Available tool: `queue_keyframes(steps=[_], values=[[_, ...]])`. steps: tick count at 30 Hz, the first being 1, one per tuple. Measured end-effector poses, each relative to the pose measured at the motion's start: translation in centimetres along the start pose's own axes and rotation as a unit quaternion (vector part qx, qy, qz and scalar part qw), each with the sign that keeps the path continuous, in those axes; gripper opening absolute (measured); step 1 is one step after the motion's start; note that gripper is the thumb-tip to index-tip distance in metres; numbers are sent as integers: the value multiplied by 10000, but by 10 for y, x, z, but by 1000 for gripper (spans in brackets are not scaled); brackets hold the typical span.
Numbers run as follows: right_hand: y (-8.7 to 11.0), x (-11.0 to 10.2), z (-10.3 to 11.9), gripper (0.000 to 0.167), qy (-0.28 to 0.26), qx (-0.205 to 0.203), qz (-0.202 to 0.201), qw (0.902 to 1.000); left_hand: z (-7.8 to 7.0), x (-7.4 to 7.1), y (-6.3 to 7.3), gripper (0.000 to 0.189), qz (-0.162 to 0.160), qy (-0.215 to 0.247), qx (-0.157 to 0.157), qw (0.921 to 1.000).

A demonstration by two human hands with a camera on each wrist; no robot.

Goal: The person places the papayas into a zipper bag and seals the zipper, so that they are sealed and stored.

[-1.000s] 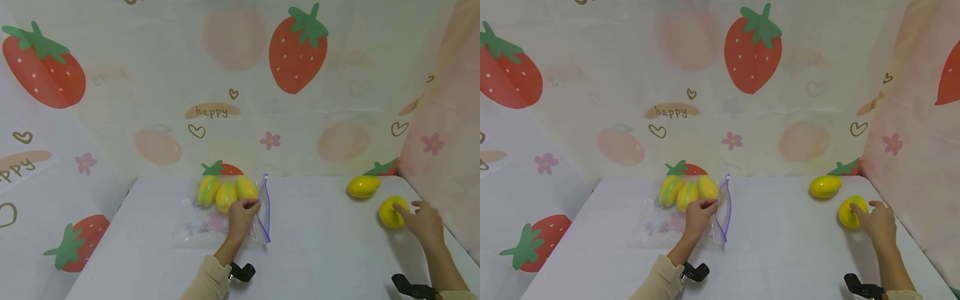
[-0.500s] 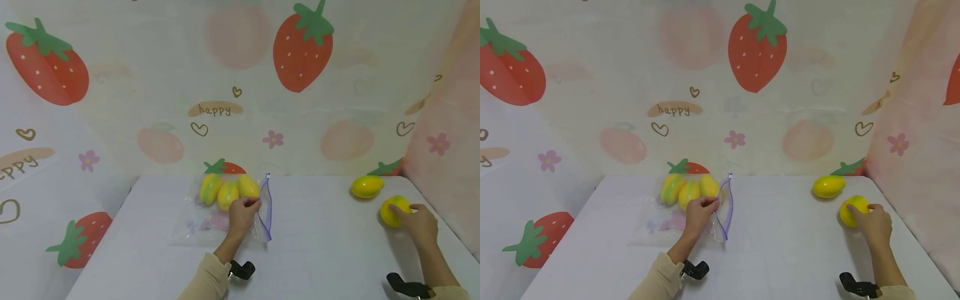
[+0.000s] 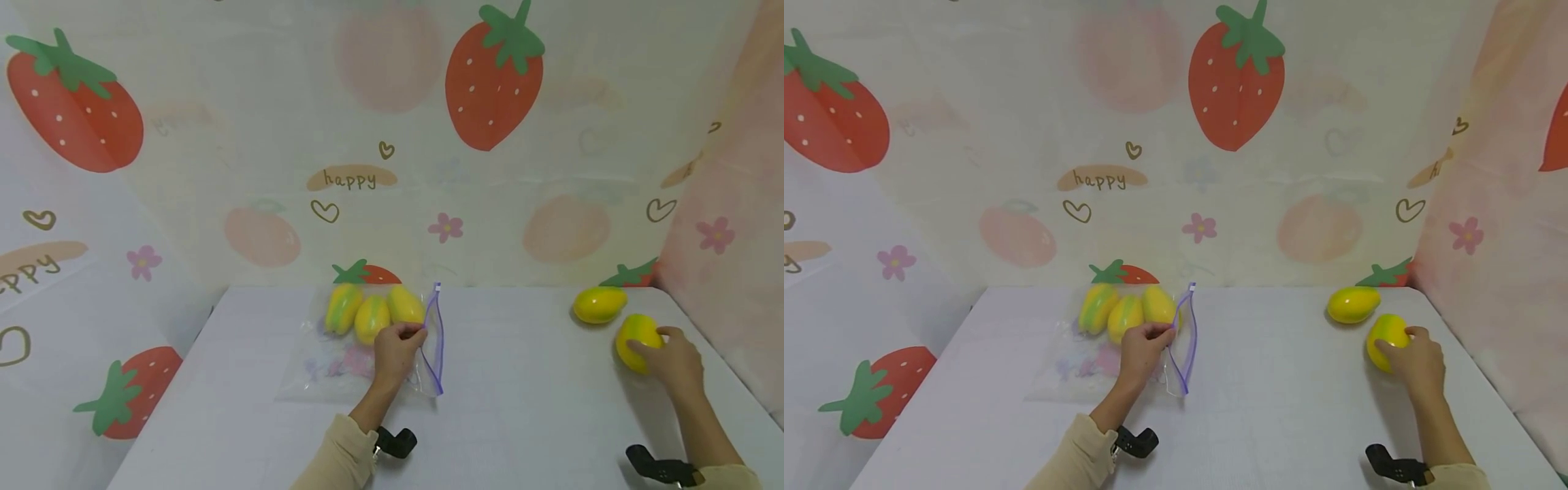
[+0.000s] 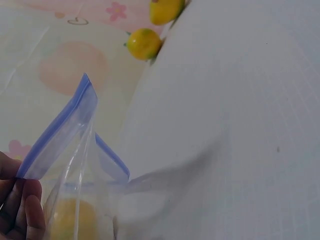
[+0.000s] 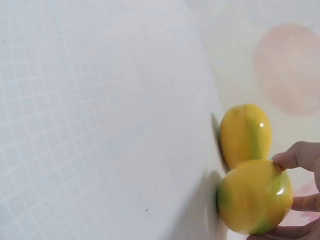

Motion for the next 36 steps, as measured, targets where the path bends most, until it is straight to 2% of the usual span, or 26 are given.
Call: queue_keyframes(steps=[6, 13, 16, 20, 26, 31, 36], values=[[-1, 3, 8, 77, 115, -221, 174, 9995, -1, 0, 1, 14, 4, 14, 13, 10000], [1, 3, 11, 64, -13, -424, 50, 9991, -2, -1, 2, 14, -23, 20, 59, 10000], [1, 5, 10, 71, -106, -333, 166, 9993, -2, -1, 2, 15, -62, 26, 81, 9999], [2, 11, 5, 86, -220, -106, 543, 9982, -3, -1, 2, 14, -72, 54, 54, 9999], [2, 16, 1, 91, -294, -79, 712, 9970, -4, -1, 2, 15, -64, 14, 91, 9999], [3, 16, 11, 93, -140, -488, 783, 9956, -3, -1, 2, 15, -60, -24, 43, 10000], [7, 21, 29, 91, -118, -1002, 1078, 9890, -3, -1, 2, 15, -51, -6, 17, 10000]])
Point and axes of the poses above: each hand's wrist, its own y-axis away from the middle knuckle, its own x-axis out of the palm, z = x × y, the point moved 9 cm from there along -y, towards the middle knuckle, and after that the axes turned 14 degrees about -x, right-handed, at the moved point
